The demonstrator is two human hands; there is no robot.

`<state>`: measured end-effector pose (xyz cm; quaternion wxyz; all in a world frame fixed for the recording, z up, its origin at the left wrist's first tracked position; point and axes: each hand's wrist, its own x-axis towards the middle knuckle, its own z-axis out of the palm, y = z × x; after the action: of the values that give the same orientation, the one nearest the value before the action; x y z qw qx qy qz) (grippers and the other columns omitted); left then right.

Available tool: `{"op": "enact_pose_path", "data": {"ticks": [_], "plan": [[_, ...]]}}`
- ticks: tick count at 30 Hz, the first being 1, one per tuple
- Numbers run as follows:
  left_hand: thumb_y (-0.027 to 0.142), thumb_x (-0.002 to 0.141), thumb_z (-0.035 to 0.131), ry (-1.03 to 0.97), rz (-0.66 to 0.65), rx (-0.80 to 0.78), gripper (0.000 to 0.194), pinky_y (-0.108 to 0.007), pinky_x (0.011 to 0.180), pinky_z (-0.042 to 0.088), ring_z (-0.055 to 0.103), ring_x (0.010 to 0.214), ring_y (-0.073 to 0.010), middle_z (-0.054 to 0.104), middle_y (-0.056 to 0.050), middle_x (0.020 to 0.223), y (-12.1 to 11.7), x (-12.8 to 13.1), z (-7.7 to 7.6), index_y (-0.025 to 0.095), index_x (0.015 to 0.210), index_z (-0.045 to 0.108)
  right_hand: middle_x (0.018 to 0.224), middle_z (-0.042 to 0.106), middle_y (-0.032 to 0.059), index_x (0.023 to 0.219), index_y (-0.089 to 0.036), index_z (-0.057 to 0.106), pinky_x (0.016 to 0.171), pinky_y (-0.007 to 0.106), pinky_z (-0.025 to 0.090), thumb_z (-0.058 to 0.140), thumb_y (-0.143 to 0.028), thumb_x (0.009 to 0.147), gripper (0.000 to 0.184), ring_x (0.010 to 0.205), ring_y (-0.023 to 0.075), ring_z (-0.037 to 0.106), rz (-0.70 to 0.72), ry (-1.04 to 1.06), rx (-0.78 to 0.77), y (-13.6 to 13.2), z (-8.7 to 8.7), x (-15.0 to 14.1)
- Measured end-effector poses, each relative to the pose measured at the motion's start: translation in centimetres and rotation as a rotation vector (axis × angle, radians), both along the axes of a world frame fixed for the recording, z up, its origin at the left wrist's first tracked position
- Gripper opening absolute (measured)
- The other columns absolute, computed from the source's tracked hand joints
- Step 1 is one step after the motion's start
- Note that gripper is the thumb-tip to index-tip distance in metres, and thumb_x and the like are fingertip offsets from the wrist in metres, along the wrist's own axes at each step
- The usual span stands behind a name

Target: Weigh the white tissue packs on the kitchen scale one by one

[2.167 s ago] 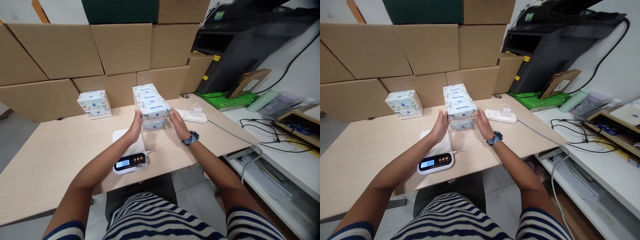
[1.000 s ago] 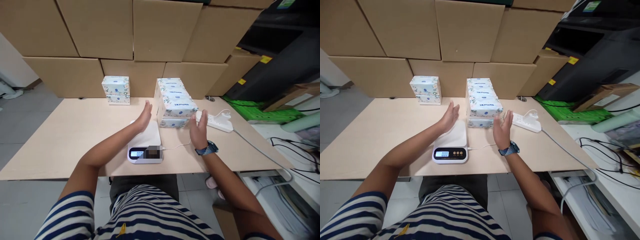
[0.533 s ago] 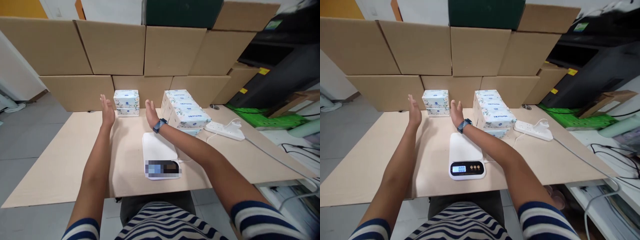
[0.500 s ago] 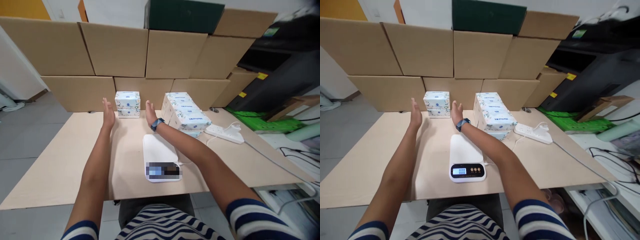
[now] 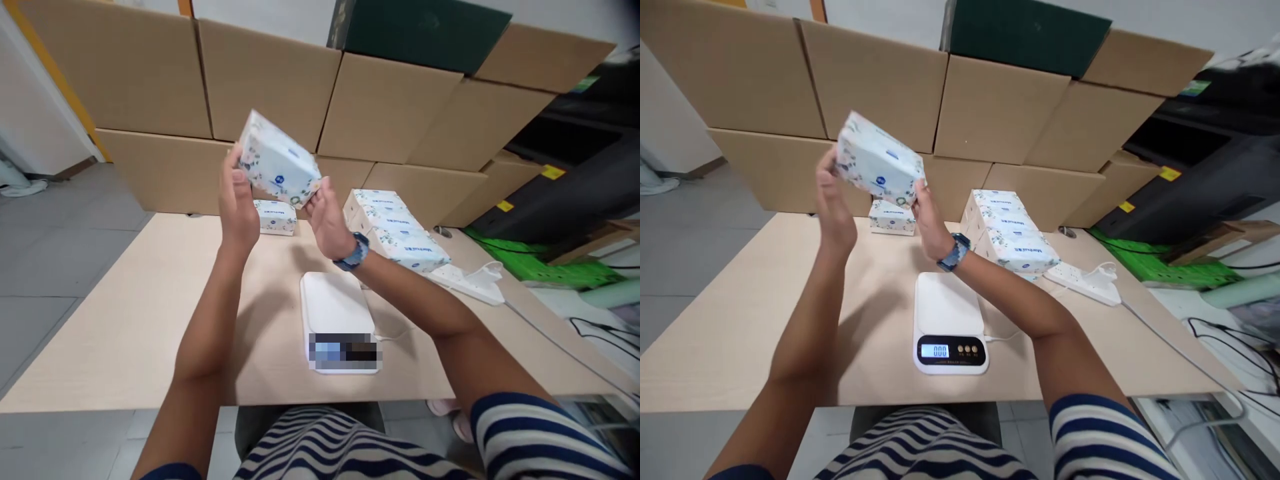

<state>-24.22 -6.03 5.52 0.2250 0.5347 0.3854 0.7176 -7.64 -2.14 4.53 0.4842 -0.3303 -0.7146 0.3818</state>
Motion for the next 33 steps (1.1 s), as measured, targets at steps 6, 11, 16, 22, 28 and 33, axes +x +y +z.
{"op": "enact_pose_path", "data": {"ticks": [6,11,16,22,28,33], "plan": [[0.09,0.101,0.028,0.117,-0.024,0.309,0.062,-0.049,0.148,0.024,0.045,0.166,-0.0269,0.063,0.014,0.152,-9.8,5.1,3.8,0.04,0.104,0.064,0.186,0.036,-0.0016,0.173,-0.039,0.039,0.144,0.051,0.03,0.052,-0.1,0.087,0.106,0.174,0.0311,0.032,0.173,0.001,0.136,-10.1,0.1,11.4],[0.096,0.097,0.033,0.024,-0.219,-0.112,0.077,-0.048,0.147,0.028,0.024,0.178,-0.0278,0.035,0.014,0.184,-12.6,8.2,-3.9,0.051,0.157,0.051,0.19,0.027,-0.0004,0.179,-0.04,0.025,0.143,0.054,0.031,0.065,-0.084,0.094,0.104,0.176,0.031,0.027,0.153,-0.141,0.051,-15.4,-5.6,18.4],[0.101,0.092,0.026,-0.012,-0.613,-0.533,0.112,-0.051,0.147,0.021,0.022,0.178,-0.032,0.036,-0.009,0.186,-12.5,8.6,-11.5,0.034,0.181,0.019,0.186,0.032,-0.0024,0.176,-0.044,0.033,0.141,0.058,0.033,0.066,-0.075,0.099,0.089,0.173,0.031,0.034,0.118,-0.27,-0.005,-15.0,-12.4,22.3],[0.098,0.092,0.031,-0.057,-0.862,-0.545,0.115,-0.061,0.146,0.022,0.03,0.175,-0.0394,0.046,-0.02,0.179,-11.6,8.4,-13.6,0.024,0.18,0.025,0.169,0.062,0.0087,0.164,-0.035,0.059,0.129,0.056,0.055,0.062,-0.072,0.103,0.072,0.157,0.0322,0.06,0.096,-0.24,0.235,-11.1,-15.1,23.9],[0.099,0.09,0.039,-0.058,-0.843,-0.523,0.118,-0.062,0.147,0.013,0.017,0.178,-0.0414,0.038,-0.017,0.184,-11.9,8.3,-14.4,0.028,0.182,0.017,0.144,0.076,0.0148,0.16,-0.035,0.064,0.105,0.053,0.069,0.06,-0.068,0.106,0.064,0.123,0.0325,0.079,-0.076,-0.143,0.323,-10.6,-16.0,23.7],[0.098,0.093,0.033,0.101,-0.814,-0.553,0.117,-0.064,0.148,0.005,0.004,0.179,-0.0405,0.028,-0.013,0.188,-12.0,7.7,-14.5,0.03,0.183,0.002,0.149,0.072,0.0132,0.178,-0.041,0.03,0.101,0.05,0.071,0.075,-0.069,0.097,0.097,0.119,0.0304,0.079,-0.016,-0.085,0.243,-10.9,-17.1,23.8]]}}
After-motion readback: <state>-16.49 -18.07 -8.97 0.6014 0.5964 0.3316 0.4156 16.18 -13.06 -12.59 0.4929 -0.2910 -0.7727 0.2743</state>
